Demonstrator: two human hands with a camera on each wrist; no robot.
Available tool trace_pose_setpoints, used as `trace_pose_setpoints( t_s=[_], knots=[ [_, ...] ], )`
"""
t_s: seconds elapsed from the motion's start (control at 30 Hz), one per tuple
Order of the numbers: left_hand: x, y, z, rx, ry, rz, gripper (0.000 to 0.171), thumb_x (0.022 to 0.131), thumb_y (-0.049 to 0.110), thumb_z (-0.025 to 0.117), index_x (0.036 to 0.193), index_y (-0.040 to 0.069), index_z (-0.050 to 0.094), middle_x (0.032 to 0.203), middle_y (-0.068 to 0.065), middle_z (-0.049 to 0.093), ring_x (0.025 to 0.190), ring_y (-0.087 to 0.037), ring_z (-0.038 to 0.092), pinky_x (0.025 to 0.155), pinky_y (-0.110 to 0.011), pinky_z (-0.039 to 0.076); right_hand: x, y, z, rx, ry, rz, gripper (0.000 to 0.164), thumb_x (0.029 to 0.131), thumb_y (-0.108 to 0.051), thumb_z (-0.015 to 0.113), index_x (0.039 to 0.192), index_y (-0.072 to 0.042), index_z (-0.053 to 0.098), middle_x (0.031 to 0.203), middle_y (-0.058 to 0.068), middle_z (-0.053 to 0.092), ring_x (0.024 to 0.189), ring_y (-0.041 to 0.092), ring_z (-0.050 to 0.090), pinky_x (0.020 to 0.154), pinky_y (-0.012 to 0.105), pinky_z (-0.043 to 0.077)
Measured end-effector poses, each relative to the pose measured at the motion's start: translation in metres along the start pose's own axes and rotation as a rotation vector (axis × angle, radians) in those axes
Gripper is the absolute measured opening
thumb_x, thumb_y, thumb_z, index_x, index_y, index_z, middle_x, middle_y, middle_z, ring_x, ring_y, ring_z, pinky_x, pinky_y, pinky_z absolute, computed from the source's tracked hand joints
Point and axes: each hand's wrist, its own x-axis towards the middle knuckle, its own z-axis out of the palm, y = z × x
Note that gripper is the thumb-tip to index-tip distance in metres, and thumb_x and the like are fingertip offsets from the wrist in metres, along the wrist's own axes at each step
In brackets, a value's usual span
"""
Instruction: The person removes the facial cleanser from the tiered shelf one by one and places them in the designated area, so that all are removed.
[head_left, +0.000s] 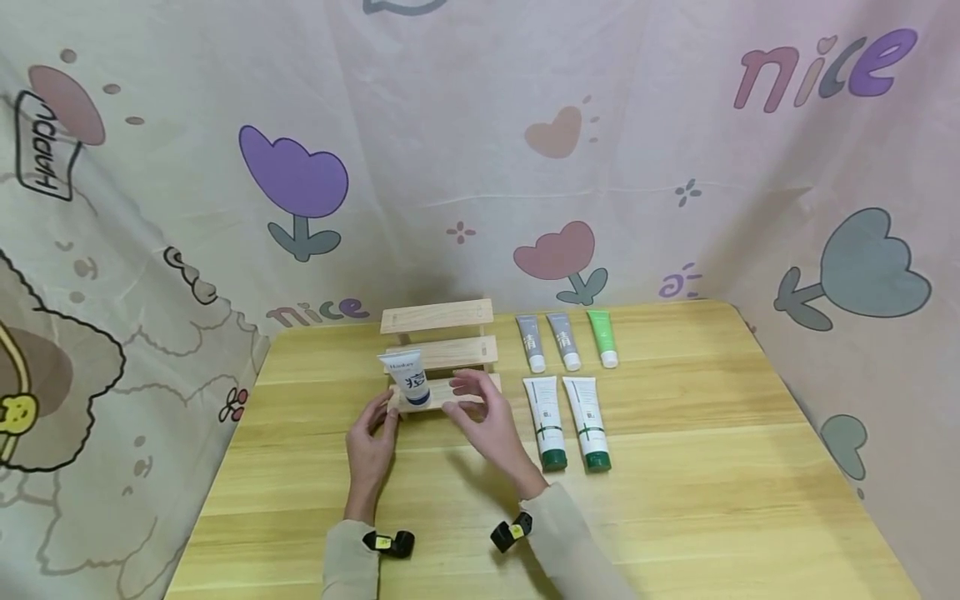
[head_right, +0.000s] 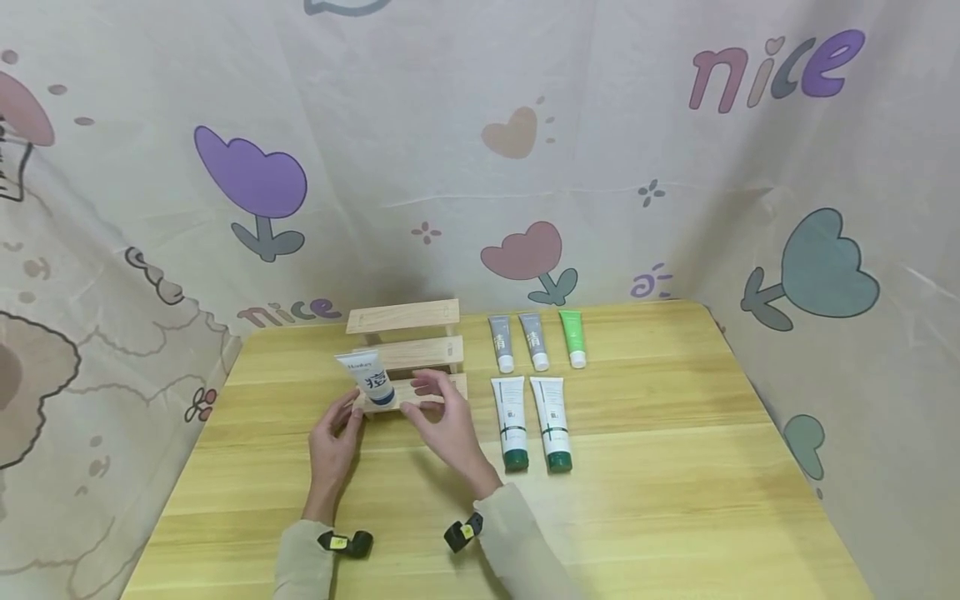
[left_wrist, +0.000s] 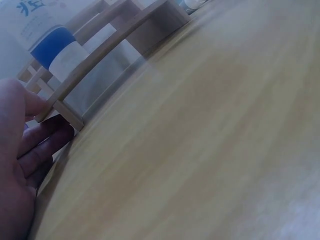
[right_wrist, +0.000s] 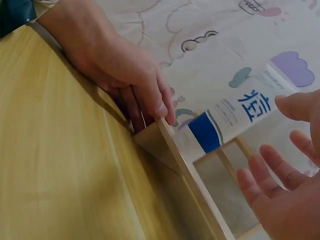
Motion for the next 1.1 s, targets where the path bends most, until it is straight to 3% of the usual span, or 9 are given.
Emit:
trace_pose_setpoints(
  t_s=[0.13,0.33,0.43,0.6,1.1],
  knots=[
    [0.000,-0.002,0.001,-0.020,-0.002,-0.006,0.030,0.098,-0.002,0.065,0.128,-0.007,0.066,0.114,-0.025,0.072,0.102,-0.039,0.069,0.091,-0.015,0.052,0.011,0.002,0.011,-0.010,-0.043,0.028,0.053,0.095,-0.004,0.073,0.143,-0.003,0.050,0.135,0.012,0.059,0.125,0.041,0.056,0.104,0.049,0.052],
    [0.003,-0.032,0.007,-0.037,0.025,-0.002,0.031,0.099,-0.001,0.066,0.129,-0.005,0.066,0.113,-0.024,0.073,0.101,-0.041,0.069,0.090,-0.012,0.051,0.025,0.008,0.024,-0.037,-0.076,0.079,0.056,0.096,-0.010,0.074,0.146,-0.015,0.049,0.139,0.014,0.059,0.131,0.033,0.054,0.109,0.049,0.047],
    [0.003,-0.040,0.008,-0.045,0.029,-0.005,0.031,0.099,0.003,0.067,0.129,-0.001,0.068,0.112,-0.021,0.074,0.100,-0.037,0.070,0.090,-0.010,0.049,0.030,0.013,0.029,-0.040,-0.091,0.092,0.055,0.096,-0.010,0.074,0.146,-0.016,0.049,0.136,0.012,0.061,0.129,0.028,0.056,0.109,0.046,0.048],
    [0.003,-0.043,0.008,-0.059,0.008,-0.025,0.030,0.099,0.009,0.069,0.130,0.007,0.070,0.114,-0.014,0.075,0.102,-0.027,0.071,0.091,-0.011,0.050,0.035,0.017,0.034,-0.033,-0.107,0.068,0.051,0.096,-0.006,0.072,0.143,-0.011,0.051,0.133,0.014,0.062,0.126,0.027,0.059,0.105,0.044,0.052],
    [0.003,-0.043,0.005,-0.056,0.012,-0.026,0.030,0.099,0.007,0.068,0.129,0.005,0.070,0.114,-0.014,0.075,0.100,-0.015,0.070,0.092,-0.013,0.051,0.039,0.023,0.039,-0.076,-0.077,0.059,0.041,0.095,-0.004,0.073,0.132,-0.007,0.058,0.128,0.012,0.066,0.121,0.025,0.063,0.099,0.034,0.055]
  ],
)
